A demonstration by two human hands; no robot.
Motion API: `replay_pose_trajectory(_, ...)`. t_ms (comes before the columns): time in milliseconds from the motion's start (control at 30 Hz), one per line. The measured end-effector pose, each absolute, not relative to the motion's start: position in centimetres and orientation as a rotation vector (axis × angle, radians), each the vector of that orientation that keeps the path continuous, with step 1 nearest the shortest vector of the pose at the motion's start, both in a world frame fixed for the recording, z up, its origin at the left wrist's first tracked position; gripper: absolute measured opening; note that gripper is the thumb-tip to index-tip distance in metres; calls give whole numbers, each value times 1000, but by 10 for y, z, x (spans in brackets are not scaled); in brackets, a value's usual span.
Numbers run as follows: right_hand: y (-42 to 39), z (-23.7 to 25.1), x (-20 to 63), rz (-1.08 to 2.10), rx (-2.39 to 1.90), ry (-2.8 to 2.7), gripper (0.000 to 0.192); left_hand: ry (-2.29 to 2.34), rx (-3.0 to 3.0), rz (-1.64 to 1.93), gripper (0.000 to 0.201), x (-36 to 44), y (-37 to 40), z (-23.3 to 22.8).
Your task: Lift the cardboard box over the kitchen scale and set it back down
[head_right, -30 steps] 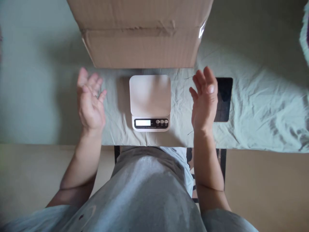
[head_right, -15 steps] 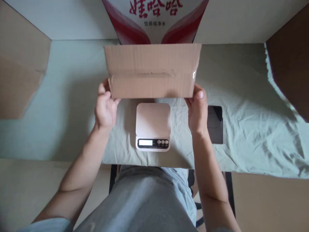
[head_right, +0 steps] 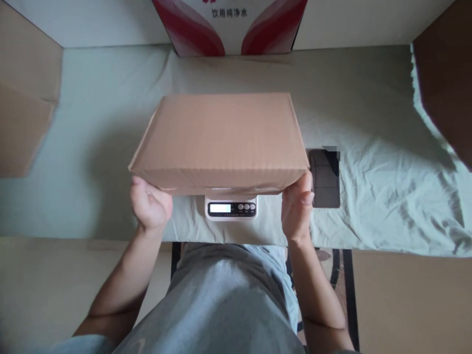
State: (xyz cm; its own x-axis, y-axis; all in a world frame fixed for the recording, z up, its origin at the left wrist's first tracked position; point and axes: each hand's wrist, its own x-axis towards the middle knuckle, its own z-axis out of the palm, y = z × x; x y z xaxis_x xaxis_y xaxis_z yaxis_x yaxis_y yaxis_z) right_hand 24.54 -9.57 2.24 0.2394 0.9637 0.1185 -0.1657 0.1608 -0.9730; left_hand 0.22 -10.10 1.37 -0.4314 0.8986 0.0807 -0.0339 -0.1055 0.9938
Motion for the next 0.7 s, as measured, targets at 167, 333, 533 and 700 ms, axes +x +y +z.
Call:
replay_pose_trajectory(167, -103, 6, 249, 1066, -1059, -942, 52, 1387, 987, 1662, 27, 4, -105, 3)
replay_pose_trajectory(333, -105, 3, 254, 1070, -1081, -865, 60, 1261, 961, 1751, 36, 3, -104, 5)
replay_pose_trajectory(533, -102, 8, 264, 1013, -1155, -783, 61, 1322, 898, 1708, 32, -10, -103, -7)
replay_pose_trajectory(700, -103, 8, 263, 1013, -1151, -770, 61, 1345, 888, 1686, 30, -14, -115, -12)
